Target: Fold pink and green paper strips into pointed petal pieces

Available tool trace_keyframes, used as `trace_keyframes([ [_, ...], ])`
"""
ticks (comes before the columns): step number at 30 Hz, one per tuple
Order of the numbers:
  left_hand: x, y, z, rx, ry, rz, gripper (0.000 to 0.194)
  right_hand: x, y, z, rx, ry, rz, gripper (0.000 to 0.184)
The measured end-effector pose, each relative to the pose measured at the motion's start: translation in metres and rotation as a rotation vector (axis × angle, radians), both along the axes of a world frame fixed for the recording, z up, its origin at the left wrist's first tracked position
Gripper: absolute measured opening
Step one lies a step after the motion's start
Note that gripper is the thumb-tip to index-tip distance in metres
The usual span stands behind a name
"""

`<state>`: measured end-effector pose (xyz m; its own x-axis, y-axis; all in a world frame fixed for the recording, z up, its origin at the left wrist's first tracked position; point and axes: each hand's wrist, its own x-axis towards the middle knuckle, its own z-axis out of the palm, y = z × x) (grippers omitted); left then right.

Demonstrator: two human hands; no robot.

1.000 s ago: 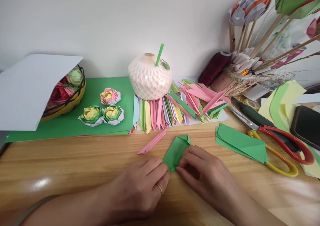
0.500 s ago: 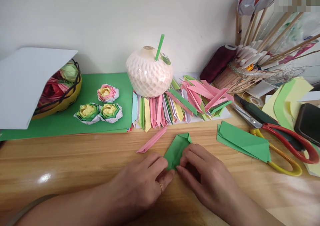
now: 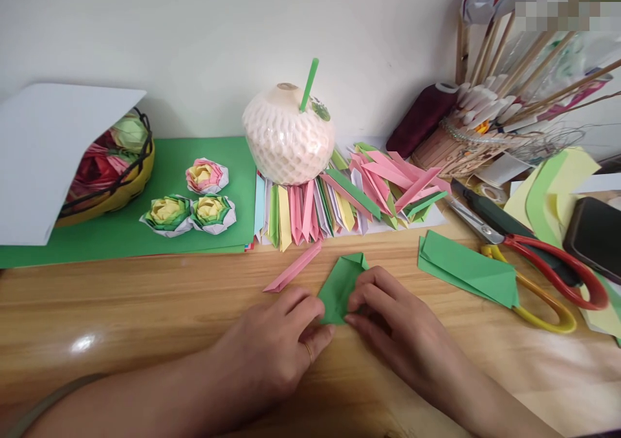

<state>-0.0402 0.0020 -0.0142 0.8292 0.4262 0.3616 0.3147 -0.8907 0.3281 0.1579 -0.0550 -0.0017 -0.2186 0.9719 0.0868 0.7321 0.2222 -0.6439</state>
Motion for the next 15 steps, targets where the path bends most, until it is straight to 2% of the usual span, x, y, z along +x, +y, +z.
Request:
trace_keyframes([
  [3, 0.000, 0.002, -0.001, 0.170, -0.047, -0.025, 0.022, 0.006, -0.007, -0.002, 0.103, -0.026, 0.063, 0.022],
  [6, 0.000, 0.008, 0.002, 0.314, -0.076, -0.007, 0.020, 0.007, -0.014, 0.001, 0.227, -0.168, 0.128, 0.026],
  [8, -0.001, 0.012, 0.005, 0.392, -0.062, -0.006, 0.022, 0.002, -0.017, 0.005, 0.227, -0.244, 0.153, 0.026],
  [10, -0.001, 0.016, 0.007, 0.396, -0.032, -0.022, 0.027, -0.005, -0.018, 0.008, 0.174, -0.266, 0.158, 0.028],
  [13, -0.001, 0.019, 0.006, 0.317, -0.036, -0.047, 0.030, -0.016, -0.015, 0.012, 0.105, -0.239, 0.143, 0.031],
  [15, -0.002, 0.020, 0.005, 0.296, -0.066, -0.067, 0.028, -0.018, -0.011, 0.014, 0.077, -0.171, 0.130, 0.023],
])
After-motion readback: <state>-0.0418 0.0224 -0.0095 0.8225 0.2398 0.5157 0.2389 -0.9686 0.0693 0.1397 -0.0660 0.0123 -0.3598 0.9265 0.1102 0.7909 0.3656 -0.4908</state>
